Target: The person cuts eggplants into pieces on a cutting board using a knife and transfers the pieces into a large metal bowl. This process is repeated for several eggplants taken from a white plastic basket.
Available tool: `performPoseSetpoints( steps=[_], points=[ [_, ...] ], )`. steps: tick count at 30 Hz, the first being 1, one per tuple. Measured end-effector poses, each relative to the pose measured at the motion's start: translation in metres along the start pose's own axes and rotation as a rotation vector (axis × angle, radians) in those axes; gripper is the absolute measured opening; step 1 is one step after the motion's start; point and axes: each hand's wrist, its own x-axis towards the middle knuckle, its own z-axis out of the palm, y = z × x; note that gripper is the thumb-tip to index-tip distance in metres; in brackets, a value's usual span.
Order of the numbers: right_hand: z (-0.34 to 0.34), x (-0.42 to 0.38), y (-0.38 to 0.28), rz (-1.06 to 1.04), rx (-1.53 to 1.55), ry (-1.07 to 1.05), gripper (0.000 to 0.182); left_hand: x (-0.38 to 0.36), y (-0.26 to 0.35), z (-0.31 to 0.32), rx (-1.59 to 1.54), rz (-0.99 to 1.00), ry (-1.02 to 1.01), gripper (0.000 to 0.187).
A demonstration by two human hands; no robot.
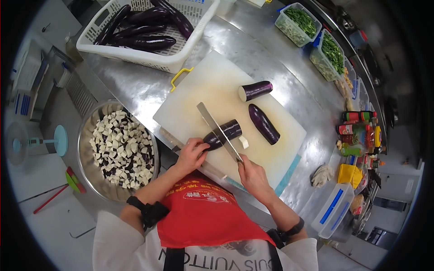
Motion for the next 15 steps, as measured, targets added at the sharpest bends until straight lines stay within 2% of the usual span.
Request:
performPoseSetpoints(
  steps=[4, 10, 13, 15],
  points=[
    [0.009, 0.002, 0.005, 0.001, -0.034, -0.095, 0.018, -0.002, -0.002, 0.003, -0.004, -0.017, 0.004, 0.025],
    [0.021, 0.01, 0.016, -0.013, -0.065, -0.088, 0.02, -0.002, 0.001, 0.0, 0.013, 0.016, 0.044, 0.025],
    [-0.001, -0.004, -0.004, -0.039, -0.012, -0.051, 0.022, -0.012, 0.002, 0.003, -0.031, -0.102, 0.068, 0.025],
    [0.006, -0.006, 0.0, -0.032, -0.032, -0.112, 0.022, -0.014, 0.0, 0.005, -0.028, -0.094, 0.091, 0.025]
  ],
)
